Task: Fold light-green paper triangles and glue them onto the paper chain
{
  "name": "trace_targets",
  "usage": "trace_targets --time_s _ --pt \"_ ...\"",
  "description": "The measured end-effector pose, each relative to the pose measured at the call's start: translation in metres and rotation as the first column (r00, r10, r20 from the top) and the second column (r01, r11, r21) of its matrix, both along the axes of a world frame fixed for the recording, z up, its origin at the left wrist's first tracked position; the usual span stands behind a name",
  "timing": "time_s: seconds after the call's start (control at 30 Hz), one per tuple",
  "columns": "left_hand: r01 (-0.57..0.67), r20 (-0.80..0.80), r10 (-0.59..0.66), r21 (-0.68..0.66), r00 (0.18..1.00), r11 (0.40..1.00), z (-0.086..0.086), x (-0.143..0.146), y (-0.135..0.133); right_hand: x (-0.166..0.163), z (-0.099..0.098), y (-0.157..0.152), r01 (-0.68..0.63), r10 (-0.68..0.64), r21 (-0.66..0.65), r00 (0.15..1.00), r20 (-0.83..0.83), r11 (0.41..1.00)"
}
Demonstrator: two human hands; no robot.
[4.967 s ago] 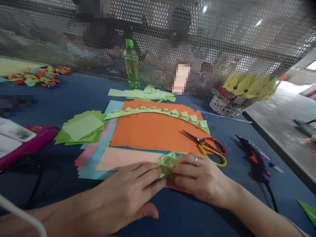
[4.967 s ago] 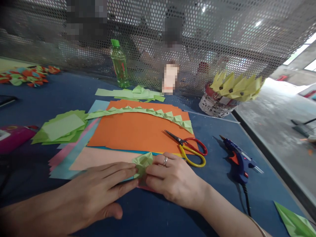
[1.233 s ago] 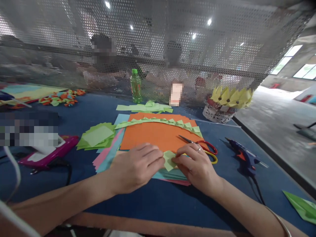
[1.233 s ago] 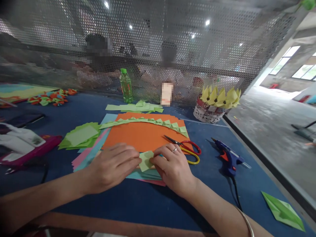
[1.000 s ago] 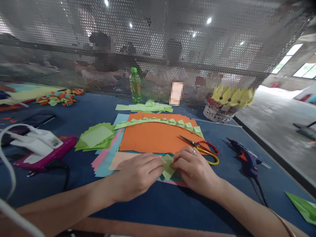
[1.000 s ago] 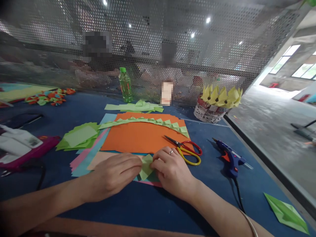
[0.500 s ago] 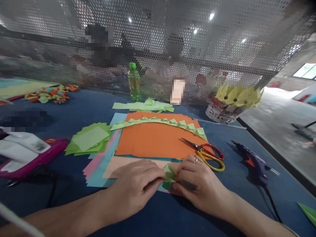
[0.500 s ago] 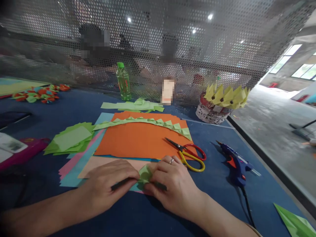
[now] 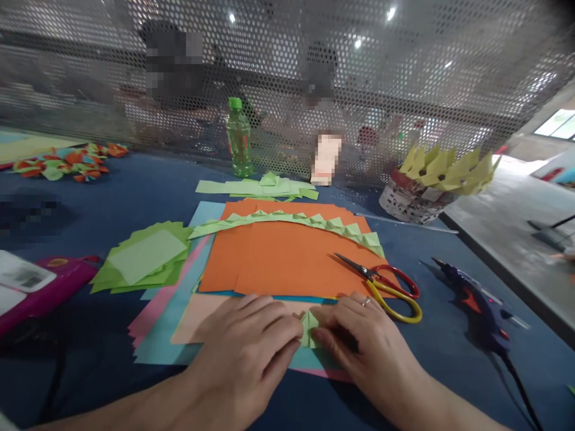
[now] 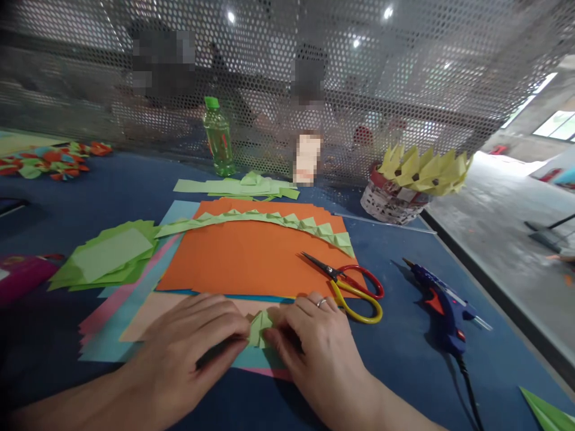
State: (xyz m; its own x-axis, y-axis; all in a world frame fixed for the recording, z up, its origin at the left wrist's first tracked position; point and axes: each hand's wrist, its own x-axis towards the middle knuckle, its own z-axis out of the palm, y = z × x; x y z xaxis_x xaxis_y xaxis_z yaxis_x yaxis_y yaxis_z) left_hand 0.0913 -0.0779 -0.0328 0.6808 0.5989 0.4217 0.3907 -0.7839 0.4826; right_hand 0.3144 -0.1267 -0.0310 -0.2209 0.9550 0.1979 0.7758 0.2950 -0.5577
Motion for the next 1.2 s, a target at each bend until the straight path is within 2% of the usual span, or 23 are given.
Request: trace_targets --time_s 0.13,0.4,0.93,1.2 --pt "0.027 -0.025 -0.025 0.068 0.999 0.997 -0.002 0.001 0.001 -0.004 -0.005 0.001 0.059 -0.061 0.079 0.998 0.031 0.995" --pt "0.054 -0.061 -0.050 0.065 0.997 0.996 -0.002 -0.005 -0.001 -0.006 -0.009 0.001 0.067 -0.072 0.131 0.997 0.037 0.989" --pt "0.042 -0.116 -0.033 0.072 0.993 0.997 0.001 -0.003 0.000 -0.007 -0.006 0.001 0.066 -0.073 0.097 0.995 0.074 0.993" --pt "0.061 -0.147 -0.018 0.292 0.989 0.954 0.011 0.001 -0.009 -0.006 -0.003 0.000 0.053 -0.058 0.059 0.996 0.074 0.997"
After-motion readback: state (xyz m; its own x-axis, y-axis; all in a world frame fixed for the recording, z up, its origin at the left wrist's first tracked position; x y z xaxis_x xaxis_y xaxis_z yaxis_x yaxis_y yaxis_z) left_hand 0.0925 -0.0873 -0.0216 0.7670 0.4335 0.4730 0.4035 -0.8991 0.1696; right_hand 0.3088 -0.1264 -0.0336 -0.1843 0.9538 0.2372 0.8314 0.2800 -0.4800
